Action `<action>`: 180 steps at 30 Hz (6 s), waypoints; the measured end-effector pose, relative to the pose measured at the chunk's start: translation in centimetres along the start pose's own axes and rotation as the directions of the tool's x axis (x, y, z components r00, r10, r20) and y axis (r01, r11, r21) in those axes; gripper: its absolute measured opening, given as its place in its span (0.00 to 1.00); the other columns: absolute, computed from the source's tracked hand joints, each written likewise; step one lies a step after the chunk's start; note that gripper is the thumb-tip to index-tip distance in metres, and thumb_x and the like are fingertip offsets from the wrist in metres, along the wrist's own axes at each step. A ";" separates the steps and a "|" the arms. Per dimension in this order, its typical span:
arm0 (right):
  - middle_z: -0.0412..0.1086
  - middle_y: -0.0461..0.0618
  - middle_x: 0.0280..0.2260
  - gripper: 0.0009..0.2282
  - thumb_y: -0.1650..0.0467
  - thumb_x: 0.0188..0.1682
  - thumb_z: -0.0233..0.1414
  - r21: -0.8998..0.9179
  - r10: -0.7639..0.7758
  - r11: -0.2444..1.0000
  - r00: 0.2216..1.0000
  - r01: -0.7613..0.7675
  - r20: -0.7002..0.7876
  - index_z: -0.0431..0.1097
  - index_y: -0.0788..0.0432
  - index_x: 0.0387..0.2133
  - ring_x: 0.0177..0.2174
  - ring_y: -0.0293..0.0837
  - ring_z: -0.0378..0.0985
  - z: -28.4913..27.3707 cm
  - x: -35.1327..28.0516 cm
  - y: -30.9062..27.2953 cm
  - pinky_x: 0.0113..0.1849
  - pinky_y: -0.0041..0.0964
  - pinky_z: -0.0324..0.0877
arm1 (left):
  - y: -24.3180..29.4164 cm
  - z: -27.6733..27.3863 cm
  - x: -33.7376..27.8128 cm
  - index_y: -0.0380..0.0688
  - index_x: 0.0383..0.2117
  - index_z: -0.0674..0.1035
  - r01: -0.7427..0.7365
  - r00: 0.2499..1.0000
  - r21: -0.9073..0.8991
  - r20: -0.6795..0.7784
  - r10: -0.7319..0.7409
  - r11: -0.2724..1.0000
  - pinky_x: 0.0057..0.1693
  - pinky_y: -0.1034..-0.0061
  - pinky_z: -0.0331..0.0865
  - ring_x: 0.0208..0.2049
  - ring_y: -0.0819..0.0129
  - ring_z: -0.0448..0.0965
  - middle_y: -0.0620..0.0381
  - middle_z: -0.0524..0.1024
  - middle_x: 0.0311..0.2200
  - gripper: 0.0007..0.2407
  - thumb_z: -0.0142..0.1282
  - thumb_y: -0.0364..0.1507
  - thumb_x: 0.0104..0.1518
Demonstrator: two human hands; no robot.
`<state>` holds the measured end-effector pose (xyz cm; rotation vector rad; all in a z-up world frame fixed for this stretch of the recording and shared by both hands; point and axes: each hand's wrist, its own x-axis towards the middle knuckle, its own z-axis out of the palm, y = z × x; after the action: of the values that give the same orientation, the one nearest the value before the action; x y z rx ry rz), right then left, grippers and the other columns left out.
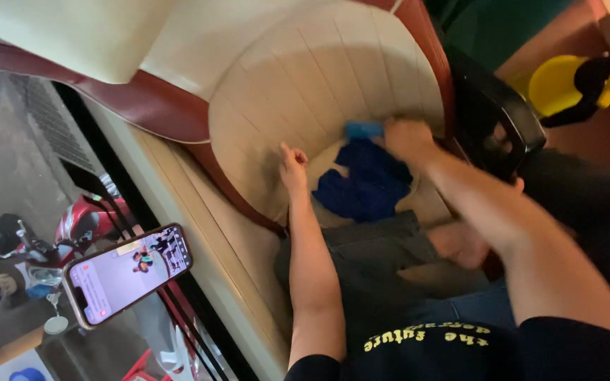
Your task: Scrubbing and cleaning a vehicle seat with a brush, spray, and cloth.
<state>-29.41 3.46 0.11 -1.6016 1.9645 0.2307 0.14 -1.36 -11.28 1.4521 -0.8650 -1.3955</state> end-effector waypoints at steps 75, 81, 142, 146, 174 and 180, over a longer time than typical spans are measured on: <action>0.75 0.54 0.33 0.17 0.61 0.64 0.43 0.579 0.253 0.560 0.544 0.592 -0.800 0.73 0.62 0.43 0.32 0.50 0.78 -16.1 8.0 -15.8 0.34 0.47 0.72 | 5.2 3.9 -2.5 0.45 0.17 0.65 0.092 0.995 -0.008 0.031 -0.092 0.996 0.34 0.74 0.54 0.23 0.72 0.60 0.62 0.62 0.18 0.26 0.36 0.51 0.68; 0.76 0.63 0.31 0.25 0.50 0.54 0.48 0.271 -0.211 0.888 0.852 0.372 -0.479 0.71 0.62 0.41 0.30 0.58 0.79 -14.9 5.6 -25.3 0.31 0.53 0.74 | 5.4 3.2 -3.2 0.45 0.19 0.65 0.012 0.998 -0.004 0.058 -0.012 1.000 0.38 0.74 0.57 0.25 0.70 0.60 0.62 0.63 0.20 0.25 0.34 0.51 0.69; 0.75 0.66 0.39 0.33 0.53 0.50 0.52 -0.017 -0.665 0.747 0.747 0.665 0.008 0.58 0.62 0.63 0.37 0.64 0.79 4.8 3.7 -17.6 0.37 0.61 0.73 | 11.1 -2.9 -12.7 0.48 0.16 0.60 -0.256 0.721 -0.093 -0.681 0.126 0.962 0.32 0.74 0.49 0.21 0.71 0.52 0.63 0.55 0.17 0.26 0.27 0.50 0.69; 0.77 0.58 0.32 0.19 0.54 0.56 0.53 0.550 -0.191 0.715 0.878 0.431 -0.439 0.70 0.57 0.46 0.31 0.58 0.82 -1.3 5.5 -18.7 0.32 0.56 0.74 | 10.6 -2.3 -13.2 0.47 0.15 0.62 -0.255 0.719 0.058 -0.656 0.229 0.965 0.33 0.75 0.51 0.21 0.71 0.54 0.63 0.56 0.17 0.27 0.27 0.51 0.69; 0.61 0.45 0.20 0.14 0.61 0.60 0.48 0.986 0.524 -0.068 0.846 0.152 -0.094 0.60 0.61 0.37 0.19 0.40 0.63 10.8 -3.8 -0.1 0.22 0.36 0.62 | -0.2 -4.0 -7.8 0.43 0.19 0.68 -0.049 0.995 0.269 -0.072 0.071 0.962 0.36 0.72 0.57 0.24 0.70 0.59 0.62 0.62 0.20 0.27 0.34 0.53 0.68; 0.73 0.67 0.32 0.15 0.62 0.59 0.50 0.778 0.420 0.582 0.731 0.238 -0.538 0.66 0.65 0.42 0.32 0.61 0.77 -1.6 -0.6 3.6 0.38 0.52 0.70 | -1.3 -2.6 -7.4 0.41 0.30 0.77 -0.172 0.982 0.612 0.170 0.084 0.772 0.46 0.67 0.66 0.35 0.64 0.75 0.52 0.76 0.30 0.25 0.45 0.53 0.66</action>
<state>-33.22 4.18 0.90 -0.9447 2.1325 -1.2760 1.75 6.36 -10.05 1.7505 -1.5995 -1.1536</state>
